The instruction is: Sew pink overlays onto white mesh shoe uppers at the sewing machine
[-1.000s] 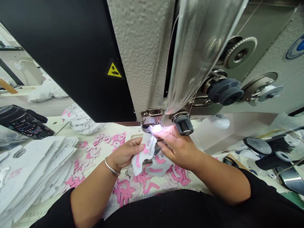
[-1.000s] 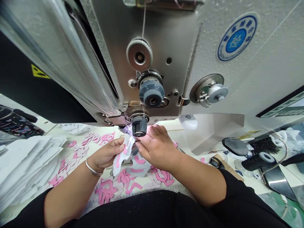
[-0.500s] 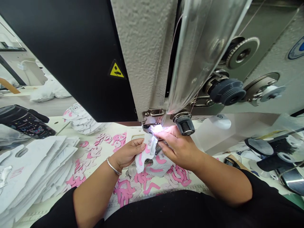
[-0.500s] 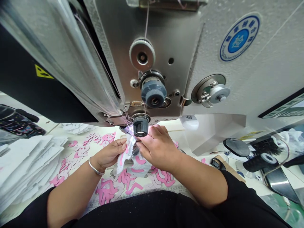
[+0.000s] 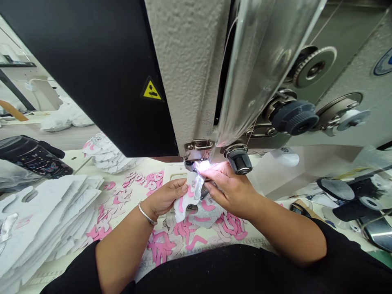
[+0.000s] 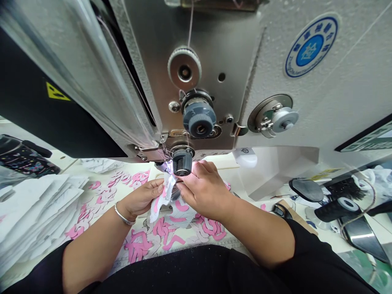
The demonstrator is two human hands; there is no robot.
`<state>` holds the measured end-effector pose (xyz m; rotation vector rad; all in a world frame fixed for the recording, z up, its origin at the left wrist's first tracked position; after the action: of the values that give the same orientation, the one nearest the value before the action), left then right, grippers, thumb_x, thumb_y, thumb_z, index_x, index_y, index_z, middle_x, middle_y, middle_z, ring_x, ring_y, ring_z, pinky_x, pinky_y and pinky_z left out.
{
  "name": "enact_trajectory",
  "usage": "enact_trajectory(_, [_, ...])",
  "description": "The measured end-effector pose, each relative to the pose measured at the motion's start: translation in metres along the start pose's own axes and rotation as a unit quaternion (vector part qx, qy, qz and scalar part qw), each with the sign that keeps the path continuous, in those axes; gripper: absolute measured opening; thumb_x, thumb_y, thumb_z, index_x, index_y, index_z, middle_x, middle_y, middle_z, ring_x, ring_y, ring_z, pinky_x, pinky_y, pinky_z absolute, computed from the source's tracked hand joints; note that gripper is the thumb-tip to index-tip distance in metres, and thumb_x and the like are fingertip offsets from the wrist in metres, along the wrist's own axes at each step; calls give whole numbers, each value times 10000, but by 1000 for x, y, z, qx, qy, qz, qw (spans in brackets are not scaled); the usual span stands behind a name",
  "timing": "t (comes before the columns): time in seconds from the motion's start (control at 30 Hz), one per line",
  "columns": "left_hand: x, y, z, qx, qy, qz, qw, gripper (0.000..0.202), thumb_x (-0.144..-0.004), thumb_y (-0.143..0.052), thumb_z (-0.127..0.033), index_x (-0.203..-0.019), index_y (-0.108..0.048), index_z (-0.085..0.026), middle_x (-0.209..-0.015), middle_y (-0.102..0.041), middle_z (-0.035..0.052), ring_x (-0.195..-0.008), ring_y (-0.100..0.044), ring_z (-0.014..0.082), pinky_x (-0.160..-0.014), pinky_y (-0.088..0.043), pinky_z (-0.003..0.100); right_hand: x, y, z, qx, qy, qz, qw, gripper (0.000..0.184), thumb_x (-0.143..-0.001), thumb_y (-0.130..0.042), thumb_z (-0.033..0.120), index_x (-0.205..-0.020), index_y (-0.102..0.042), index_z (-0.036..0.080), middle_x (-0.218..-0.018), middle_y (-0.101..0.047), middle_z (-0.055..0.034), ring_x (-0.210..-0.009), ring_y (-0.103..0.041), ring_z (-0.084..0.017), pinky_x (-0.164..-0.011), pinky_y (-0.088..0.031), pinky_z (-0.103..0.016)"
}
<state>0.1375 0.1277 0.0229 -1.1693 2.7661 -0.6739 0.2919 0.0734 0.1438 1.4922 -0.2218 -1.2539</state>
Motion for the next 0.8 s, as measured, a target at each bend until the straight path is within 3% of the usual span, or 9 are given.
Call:
enact_trajectory(0.6, [1, 1, 1, 3, 8, 13, 1000, 292, -876, -655, -295, -1121, -687, -138, -945, -726, 111, -773, -691, 184, -699, -560, 285, 1, -1, -1, -12, 1, 0, 1000, 297, -968, -486, 337, -1180, -669, 238, -1030, -589, -105, -1013, -549, -250, -932, -468, -444])
enact_trajectory(0.8, [1, -2, -3, 10, 2, 20, 1000, 210, -883, -648, -270, -1022, -715, -128, -901, -727, 94, -750, -678, 154, -672, -536, 229, 1, -1, -2, -16, 5, 0, 1000, 312, -972, -471, 351, -1172, -672, 222, -1050, -591, -107, -1034, -554, -249, -964, -456, -450])
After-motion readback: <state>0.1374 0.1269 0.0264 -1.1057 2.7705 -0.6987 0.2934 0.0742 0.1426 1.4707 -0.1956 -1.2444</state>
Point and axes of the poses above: each hand's wrist, its own x-axis away from the middle knuckle, its own y-axis out of the back of the hand, z = x × y, the point moved 7 cm from there along -x, towards the middle knuckle
